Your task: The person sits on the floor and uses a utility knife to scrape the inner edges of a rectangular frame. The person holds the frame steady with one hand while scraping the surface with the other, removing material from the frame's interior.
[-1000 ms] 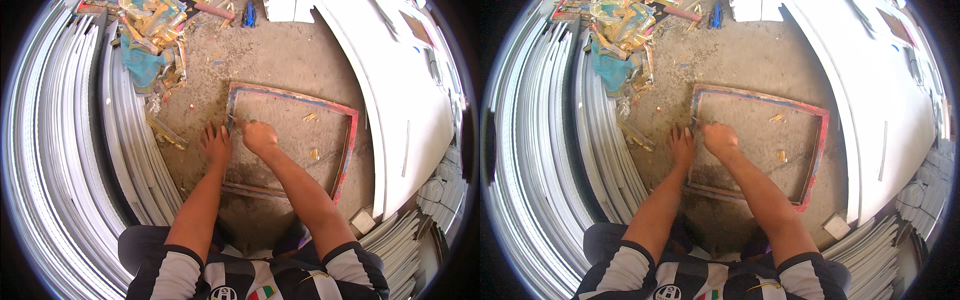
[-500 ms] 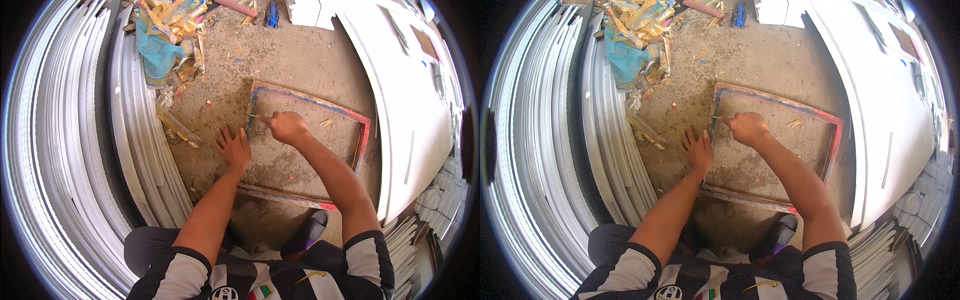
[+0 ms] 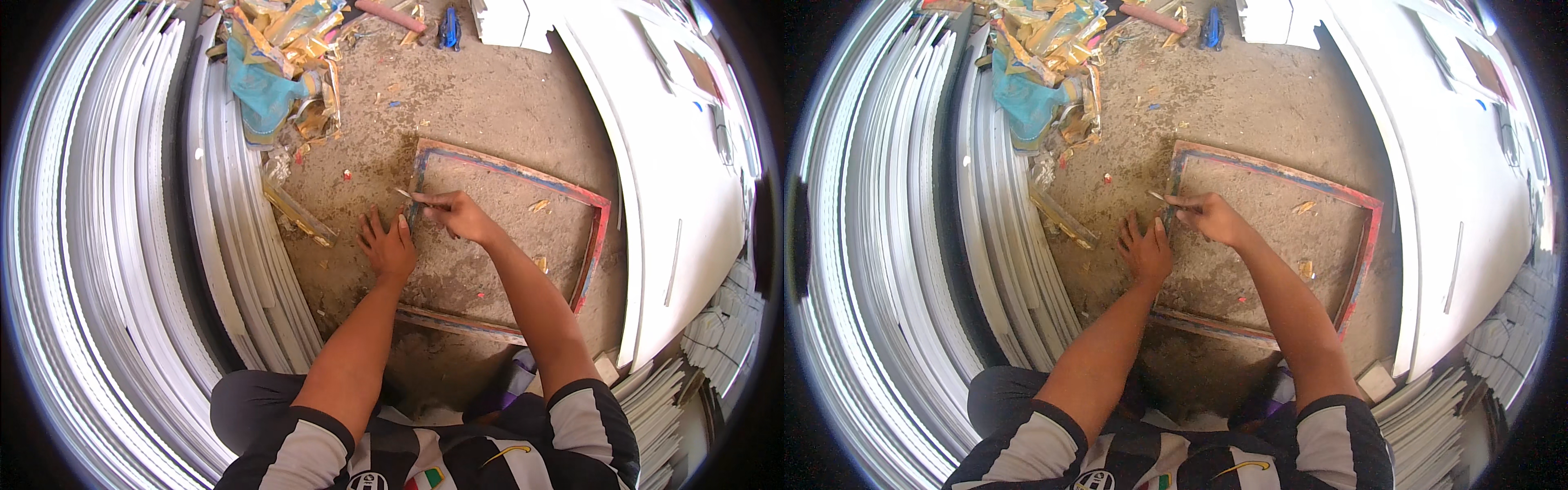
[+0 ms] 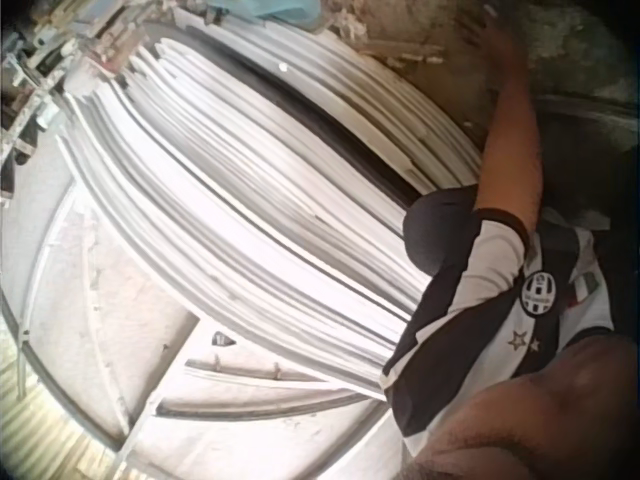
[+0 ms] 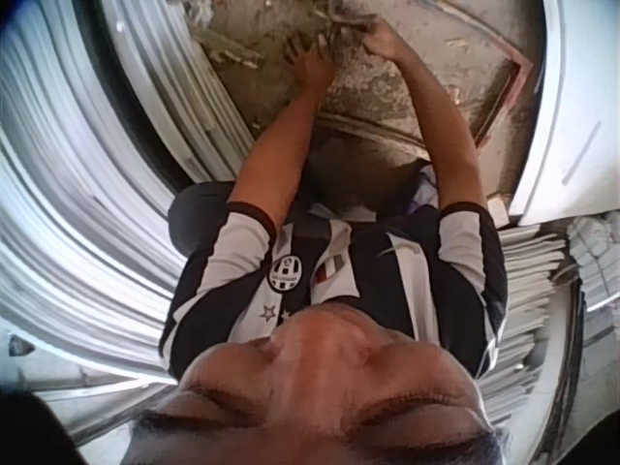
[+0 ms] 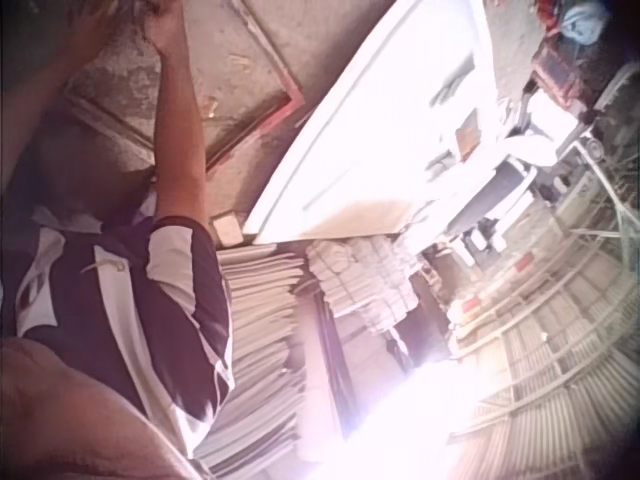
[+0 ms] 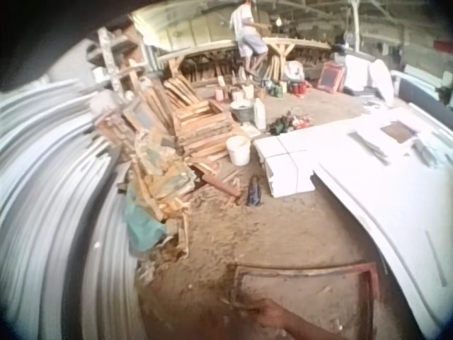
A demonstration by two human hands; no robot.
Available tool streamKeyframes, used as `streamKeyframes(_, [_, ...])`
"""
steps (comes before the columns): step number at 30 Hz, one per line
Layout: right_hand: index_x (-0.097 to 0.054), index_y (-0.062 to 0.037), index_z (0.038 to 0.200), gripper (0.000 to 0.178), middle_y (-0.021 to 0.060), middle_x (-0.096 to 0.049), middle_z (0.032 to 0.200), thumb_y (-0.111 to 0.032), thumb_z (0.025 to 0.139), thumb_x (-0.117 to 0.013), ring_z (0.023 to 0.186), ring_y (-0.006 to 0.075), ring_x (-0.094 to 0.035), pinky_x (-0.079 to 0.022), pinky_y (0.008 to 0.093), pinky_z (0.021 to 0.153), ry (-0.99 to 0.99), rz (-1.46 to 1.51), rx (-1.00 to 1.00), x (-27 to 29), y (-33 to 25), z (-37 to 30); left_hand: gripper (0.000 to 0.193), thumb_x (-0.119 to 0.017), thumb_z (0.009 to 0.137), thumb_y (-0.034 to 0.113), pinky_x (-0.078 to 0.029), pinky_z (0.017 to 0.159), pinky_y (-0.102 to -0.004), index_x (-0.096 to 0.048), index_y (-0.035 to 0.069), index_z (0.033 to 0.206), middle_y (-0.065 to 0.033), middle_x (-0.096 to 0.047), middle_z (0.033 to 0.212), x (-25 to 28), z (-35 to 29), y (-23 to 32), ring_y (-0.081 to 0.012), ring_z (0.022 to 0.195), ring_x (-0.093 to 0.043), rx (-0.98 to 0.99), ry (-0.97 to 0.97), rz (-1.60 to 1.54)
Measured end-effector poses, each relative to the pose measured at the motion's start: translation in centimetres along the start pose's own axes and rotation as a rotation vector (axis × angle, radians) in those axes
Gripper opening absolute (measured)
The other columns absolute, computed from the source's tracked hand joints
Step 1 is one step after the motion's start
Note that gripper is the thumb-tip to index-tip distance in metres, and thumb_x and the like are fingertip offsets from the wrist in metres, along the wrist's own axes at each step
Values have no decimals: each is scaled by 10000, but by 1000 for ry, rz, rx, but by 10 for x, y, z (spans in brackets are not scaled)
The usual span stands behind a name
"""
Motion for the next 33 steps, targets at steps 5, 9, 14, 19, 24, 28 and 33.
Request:
streamKeyframes(5, [-627, -328, 1420, 414, 134, -736, 879, -303, 1008, -610, 825, 320, -734, -590, 463, 730, 212, -789, -53, -7, -18, -35, 582, -237, 1112, 513, -66, 1225, -684, -523, 223, 1527, -149, -230, 1687, -6, 1, -10, -406, 1580, -89, 13, 9, 12])
streamKeyframes(9, [-605, -374, 1423, 415, 146, -750, 981, -325, 1011, -585, 901, 352, -736, -600, 488, 758, 201, -932, -141, -17, -19, -44, 553, -220, 1104, 558, -61, 1238, -673, -461, 355, 1559, -135, -181, 1711, -2, 0, -4, -414, 1585, -60, -2, -19, -10])
streamKeyframes(14, [-608, -373, 1420, 407, 145, -754, 968, -333, 1016, -579, 874, 350, -740, -602, 489, 739, 230, -971, -159, -31, -16, -47, 541, -244, 1104, 557, -48, 1242, -667, -445, 363, 1567, -125, -135, 1726, -2, 2, -6, -403, 1593, -17, -21, -31, -37])
streamKeyframes(19, [-612, -359, 1421, 398, 158, -750, 934, -342, 1026, -565, 843, 358, -740, -598, 497, 725, 259, -964, -174, -36, -12, -48, 533, -240, 1108, 544, -40, 1246, -665, -443, 363, 1567, -120, -118, 1730, -4, 4, -7, -399, 1594, -1, 1, -67, -19])
streamKeyframes(24, [-611, -344, 1425, 398, 177, -745, 923, -335, 1032, -553, 853, 369, -738, -594, 503, 729, 246, -971, -197, -36, -17, -50, 534, -234, 1111, 535, -38, 1246, -670, -442, 352, 1568, -125, -120, 1728, -1, 2, -6, -400, 1593, -1, 15, -86, -9])
streamKeyframes(28, [-593, -332, 1443, 411, 183, -745, 932, -320, 1036, -545, 865, 377, -735, -592, 511, 754, 231, -944, -213, -37, -16, -50, 535, -234, 1111, 534, -43, 1241, -679, -446, 346, 1566, -135, -128, 1725, -3, 1, -5, -404, 1593, 1, 12, -79, -18])
streamKeyframes(33, [-569, -321, 1464, 429, 193, -745, 953, -304, 1036, -536, 893, 381, -737, -594, 513, 779, 210, -941, -232, -38, -17, -46, 525, -247, 1112, 527, -48, 1240, -681, -439, 353, 1568, -138, -125, 1725, 1, 2, -2, -410, 1591, 0, 16, -95, 12])
Point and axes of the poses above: each hand's wrist, its own z-axis towards the middle knuckle, its own x-axis out of the back of the hand, y = z × x, the point moved 4 cm from there along z, towards the middle knuckle
